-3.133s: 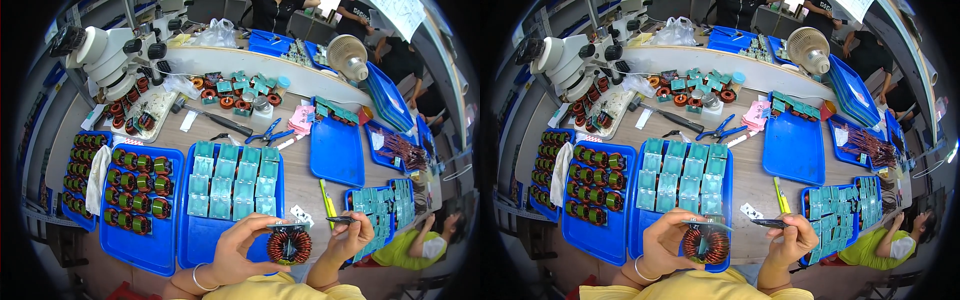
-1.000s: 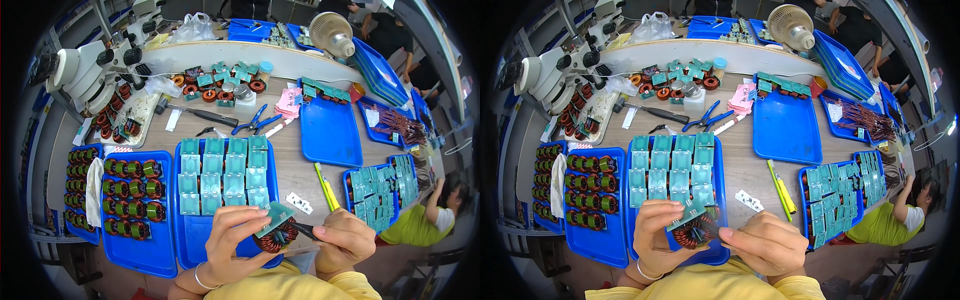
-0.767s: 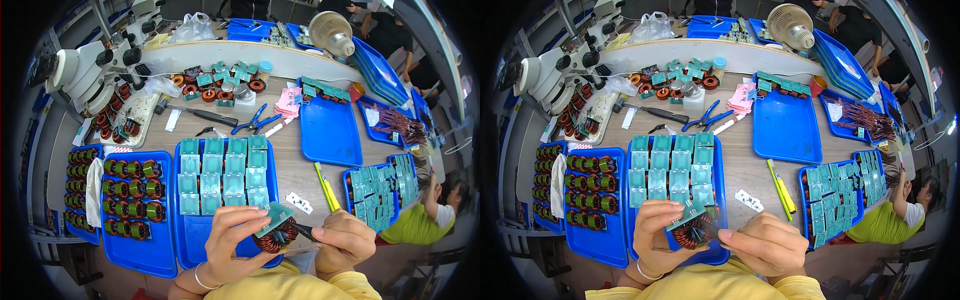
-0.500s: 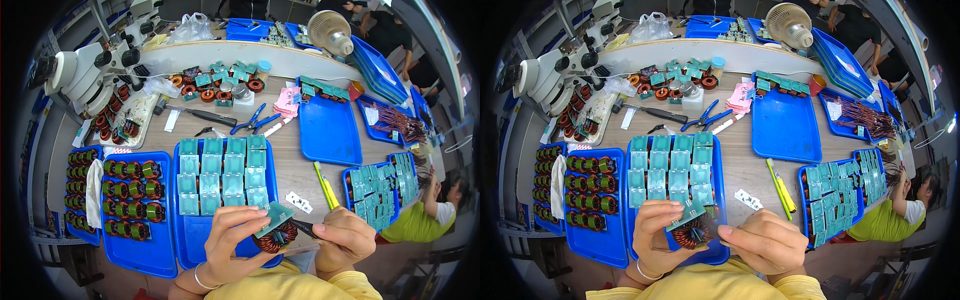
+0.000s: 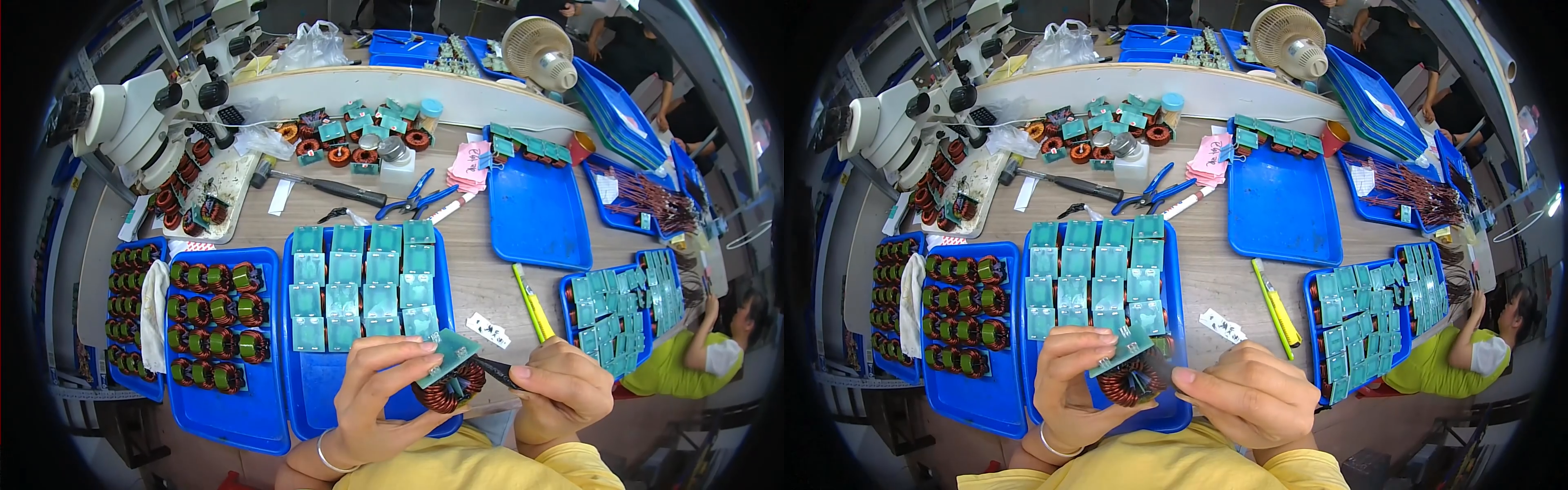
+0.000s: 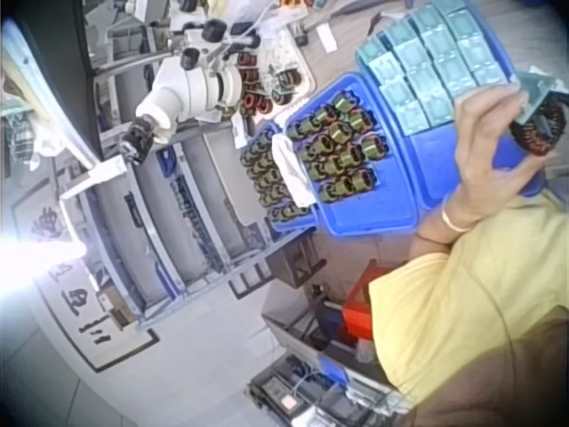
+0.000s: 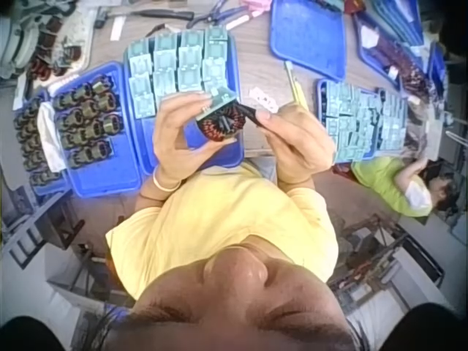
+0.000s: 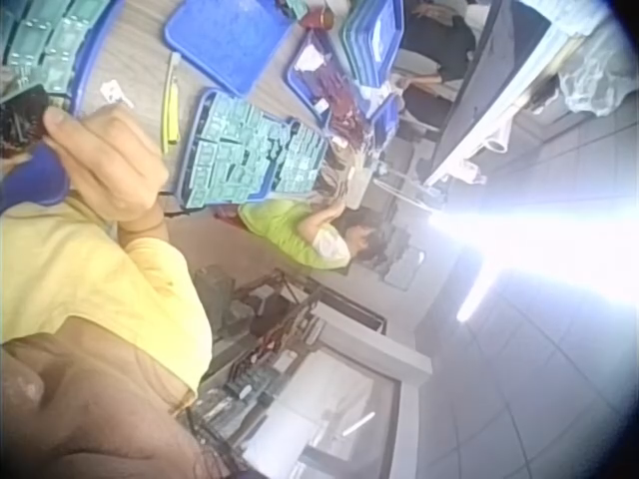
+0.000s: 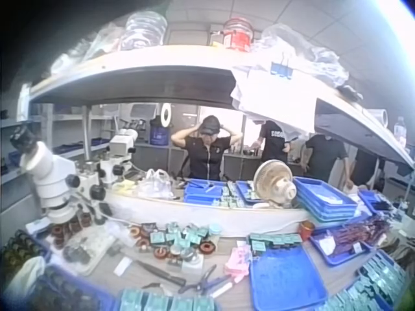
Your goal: Assembling toroidal inductors onto printed circuit boards at an assembly station.
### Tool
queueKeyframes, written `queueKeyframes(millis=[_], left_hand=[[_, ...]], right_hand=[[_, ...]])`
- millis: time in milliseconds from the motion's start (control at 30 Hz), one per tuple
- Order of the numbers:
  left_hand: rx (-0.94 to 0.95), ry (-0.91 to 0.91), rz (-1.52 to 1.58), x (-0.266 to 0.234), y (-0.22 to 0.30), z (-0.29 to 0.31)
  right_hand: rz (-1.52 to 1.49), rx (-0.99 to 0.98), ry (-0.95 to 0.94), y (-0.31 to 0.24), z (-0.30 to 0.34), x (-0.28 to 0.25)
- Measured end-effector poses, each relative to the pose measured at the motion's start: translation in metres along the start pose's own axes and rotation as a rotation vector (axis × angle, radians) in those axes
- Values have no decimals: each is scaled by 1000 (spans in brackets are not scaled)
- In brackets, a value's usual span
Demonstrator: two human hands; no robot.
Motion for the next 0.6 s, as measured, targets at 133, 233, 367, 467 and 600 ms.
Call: queueKeyframes(millis=[133,233,367,467,600], left_hand=[[2,-4,-4,0,-1,0],[-12,2,-6,-1,-1,1],[-11,12,4,-1,0,0],[-6,2,-7,-1,0,0],[-3,-7,-16,-1,-1,0]], right_hand=[[4,-4,-7,0,1,0],[3,-4,-21,0,2,1],[8,-8,-25,-1,1,1],[3,-9,-16,0,1,1],[3,-5,-9,0,0,2]])
Point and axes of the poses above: each hand's wrist, its own z-axis away from the middle knuckle, its own x-axis out of the palm, y = z × x, the point moved 2 cm from there along -z, towards the middle knuckle, and after that the axes turned 11 degrees about x, right-handed, at the moved point
